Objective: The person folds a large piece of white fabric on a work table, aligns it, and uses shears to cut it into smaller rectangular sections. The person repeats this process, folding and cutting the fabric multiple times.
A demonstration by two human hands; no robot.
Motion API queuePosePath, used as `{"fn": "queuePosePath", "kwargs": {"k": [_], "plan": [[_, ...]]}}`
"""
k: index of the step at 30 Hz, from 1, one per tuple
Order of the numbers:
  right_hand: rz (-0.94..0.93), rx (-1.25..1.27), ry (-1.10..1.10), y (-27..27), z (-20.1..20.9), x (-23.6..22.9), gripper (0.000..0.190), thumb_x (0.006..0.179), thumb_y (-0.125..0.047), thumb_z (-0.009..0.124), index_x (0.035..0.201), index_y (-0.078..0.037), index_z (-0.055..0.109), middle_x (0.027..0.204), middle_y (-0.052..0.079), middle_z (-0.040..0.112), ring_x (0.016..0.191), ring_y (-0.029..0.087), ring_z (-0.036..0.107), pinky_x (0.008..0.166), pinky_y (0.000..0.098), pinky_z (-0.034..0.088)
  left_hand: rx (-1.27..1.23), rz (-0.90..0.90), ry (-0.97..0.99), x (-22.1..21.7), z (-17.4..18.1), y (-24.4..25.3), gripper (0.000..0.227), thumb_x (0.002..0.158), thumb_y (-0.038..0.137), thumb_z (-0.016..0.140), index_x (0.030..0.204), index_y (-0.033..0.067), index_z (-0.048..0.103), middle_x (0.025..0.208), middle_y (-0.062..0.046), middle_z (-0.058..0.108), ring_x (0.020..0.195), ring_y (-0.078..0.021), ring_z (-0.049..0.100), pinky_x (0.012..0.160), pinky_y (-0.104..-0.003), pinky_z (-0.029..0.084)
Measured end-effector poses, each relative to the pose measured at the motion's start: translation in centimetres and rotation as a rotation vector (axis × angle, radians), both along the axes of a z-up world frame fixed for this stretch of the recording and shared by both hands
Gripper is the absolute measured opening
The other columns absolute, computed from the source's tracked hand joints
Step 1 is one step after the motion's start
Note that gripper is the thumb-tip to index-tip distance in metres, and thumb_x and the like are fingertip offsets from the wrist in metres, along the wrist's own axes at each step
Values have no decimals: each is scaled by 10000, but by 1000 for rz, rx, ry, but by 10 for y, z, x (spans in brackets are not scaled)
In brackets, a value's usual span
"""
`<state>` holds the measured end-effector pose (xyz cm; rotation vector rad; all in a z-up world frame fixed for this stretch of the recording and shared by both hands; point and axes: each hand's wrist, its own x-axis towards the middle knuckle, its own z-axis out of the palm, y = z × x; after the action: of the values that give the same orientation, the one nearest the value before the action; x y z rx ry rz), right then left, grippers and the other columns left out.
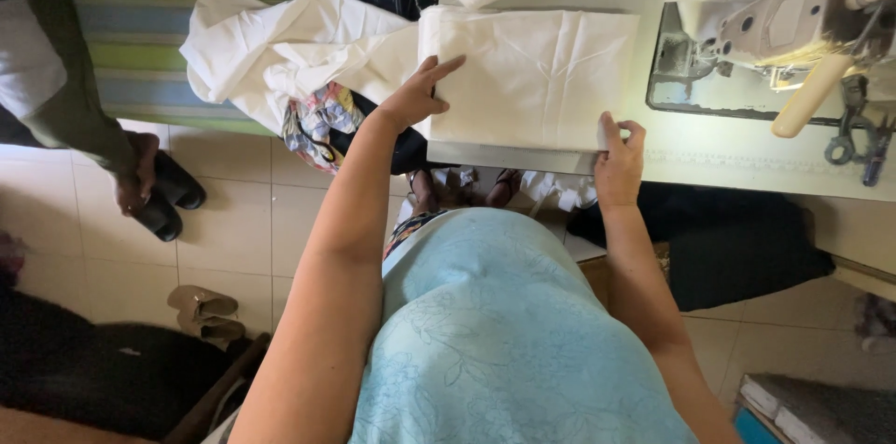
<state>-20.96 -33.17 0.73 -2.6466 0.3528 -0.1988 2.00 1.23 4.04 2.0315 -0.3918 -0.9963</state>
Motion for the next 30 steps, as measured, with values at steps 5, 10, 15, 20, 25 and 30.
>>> {"fn": "queuePosePath", "kwargs": {"k": [5,10,15,20,25,30], "plan": [[12,-32,-4,-16,-41,-9,763,834,141,609,1546,-117,518,1317,206,445,994,408,636,886,483,564,17,-17,-136,3,-24,-26,1082,844,143,840,1633,437,160,1629,-287,163,1435,-556,348,1198,-595,365],[41,-57,-15,-23,-70,-13,756,829,87,626,1543,-133,513,1303,211,483,981,396,636,858,484,559,-20,186,-153,11,-10,-29,947,856,24,726,1603,421,299,1630,-292,248,1441,-516,375,1193,-568,374],[39,-84,-1,-25,-85,-21,753,824,38,642,1541,-148,507,1291,216,517,969,386,636,833,485,554,372,200,-885,-20,-30,-86,663,914,149,625,1552,200,451,1580,-110,388,1348,-340,505,1106,-543,398],[-36,-203,261,-10,-13,9,648,756,-74,698,1377,-252,655,1285,77,557,1047,329,629,820,496,563,357,-218,-728,-43,-31,-124,600,1082,441,345,1652,354,181,1734,26,114,1581,-368,46,1205,-702,-37],[181,-13,-189,82,48,113,516,857,-128,703,1371,-137,660,1496,113,571,1399,387,489,1103,526,390,417,-222,-756,-44,-41,-123,619,1065,421,342,1652,362,156,1736,33,67,1577,-371,6,1183,-721,-81],[252,-169,72,30,28,164,424,1086,-333,421,1460,-202,571,1585,39,471,1519,346,307,1216,596,181,545,-303,-764,-43,-31,-128,645,1010,381,329,1639,307,204,1725,25,109,1578,-376,-56,1182,-728,-104]]}}
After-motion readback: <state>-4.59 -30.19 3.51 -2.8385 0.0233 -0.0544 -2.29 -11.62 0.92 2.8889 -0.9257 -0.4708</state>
